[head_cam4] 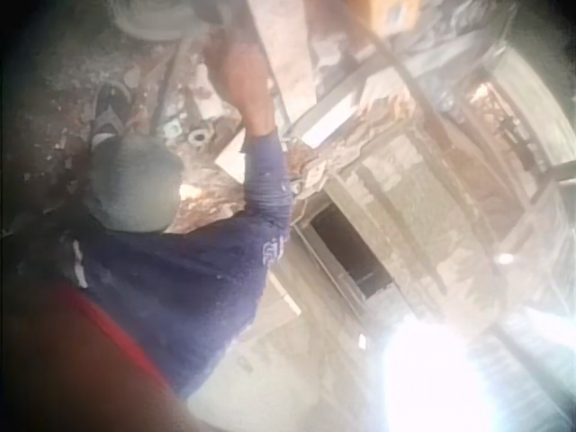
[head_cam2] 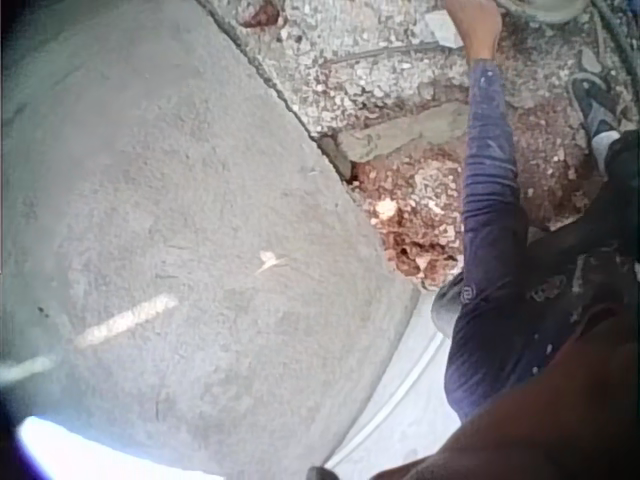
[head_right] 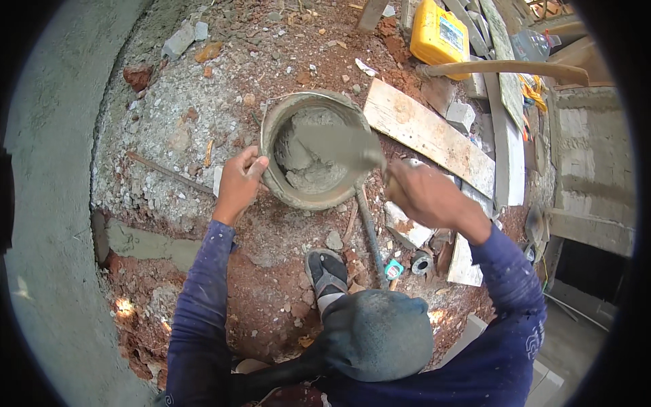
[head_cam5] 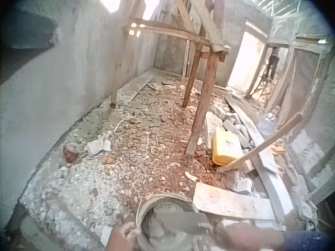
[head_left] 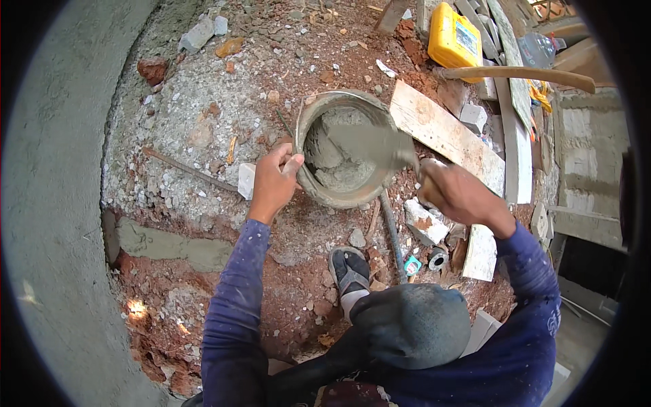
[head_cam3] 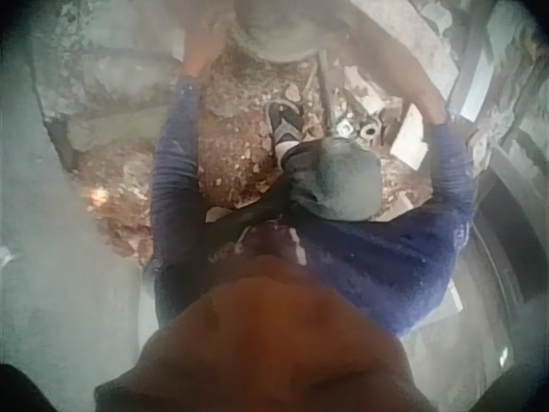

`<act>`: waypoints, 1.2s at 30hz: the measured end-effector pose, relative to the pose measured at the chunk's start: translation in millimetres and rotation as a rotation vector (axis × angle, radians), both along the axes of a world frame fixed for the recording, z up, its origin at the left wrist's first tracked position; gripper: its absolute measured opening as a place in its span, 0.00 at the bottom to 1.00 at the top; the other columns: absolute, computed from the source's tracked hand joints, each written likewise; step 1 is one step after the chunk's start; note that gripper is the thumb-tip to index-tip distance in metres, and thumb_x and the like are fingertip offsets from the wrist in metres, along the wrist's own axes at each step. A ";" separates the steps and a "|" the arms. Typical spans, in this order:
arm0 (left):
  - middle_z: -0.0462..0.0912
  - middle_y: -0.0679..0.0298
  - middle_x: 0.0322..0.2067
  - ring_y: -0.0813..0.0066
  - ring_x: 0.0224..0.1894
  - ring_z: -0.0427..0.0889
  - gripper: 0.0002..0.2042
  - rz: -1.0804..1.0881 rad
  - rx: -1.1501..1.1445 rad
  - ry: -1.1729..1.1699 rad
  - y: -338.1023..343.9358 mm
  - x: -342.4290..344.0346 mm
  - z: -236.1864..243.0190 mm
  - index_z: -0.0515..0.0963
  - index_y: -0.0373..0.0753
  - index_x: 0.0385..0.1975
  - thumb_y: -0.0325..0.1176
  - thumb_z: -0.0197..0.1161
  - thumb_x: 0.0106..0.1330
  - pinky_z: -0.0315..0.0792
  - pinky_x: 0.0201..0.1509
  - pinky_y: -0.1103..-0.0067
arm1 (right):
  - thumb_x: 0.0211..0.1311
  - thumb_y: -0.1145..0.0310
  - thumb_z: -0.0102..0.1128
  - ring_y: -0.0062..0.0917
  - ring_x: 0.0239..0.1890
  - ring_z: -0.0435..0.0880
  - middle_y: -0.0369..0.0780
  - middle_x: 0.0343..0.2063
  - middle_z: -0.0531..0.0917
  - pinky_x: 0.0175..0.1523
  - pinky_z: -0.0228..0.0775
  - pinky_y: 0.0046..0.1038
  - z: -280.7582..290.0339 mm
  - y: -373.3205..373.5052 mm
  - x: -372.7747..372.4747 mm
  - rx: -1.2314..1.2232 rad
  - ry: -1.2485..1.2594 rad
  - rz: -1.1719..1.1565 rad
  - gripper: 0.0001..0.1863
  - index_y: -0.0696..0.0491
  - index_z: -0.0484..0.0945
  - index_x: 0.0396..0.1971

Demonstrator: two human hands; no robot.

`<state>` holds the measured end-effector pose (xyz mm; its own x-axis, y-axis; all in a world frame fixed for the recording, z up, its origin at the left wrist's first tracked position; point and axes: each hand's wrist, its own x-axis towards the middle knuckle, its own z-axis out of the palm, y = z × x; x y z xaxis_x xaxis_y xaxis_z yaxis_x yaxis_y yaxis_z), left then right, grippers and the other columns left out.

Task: The person scoops mortar from a bucket using a trowel and applies and spreads it onto the ground along the base of a wall.

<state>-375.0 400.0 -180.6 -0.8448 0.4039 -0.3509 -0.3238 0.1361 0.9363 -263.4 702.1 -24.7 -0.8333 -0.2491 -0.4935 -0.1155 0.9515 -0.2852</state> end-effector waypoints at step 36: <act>0.84 0.54 0.43 0.64 0.38 0.85 0.25 -0.514 -0.601 0.362 -136.1 57.0 25.6 0.74 0.34 0.55 0.47 0.63 0.66 0.76 0.43 0.69 | 0.70 0.60 0.56 0.12 0.20 0.71 0.31 0.22 0.76 0.23 0.63 0.21 -30.2 -41.7 37.2 -0.539 -0.212 -0.837 0.23 0.56 0.72 0.59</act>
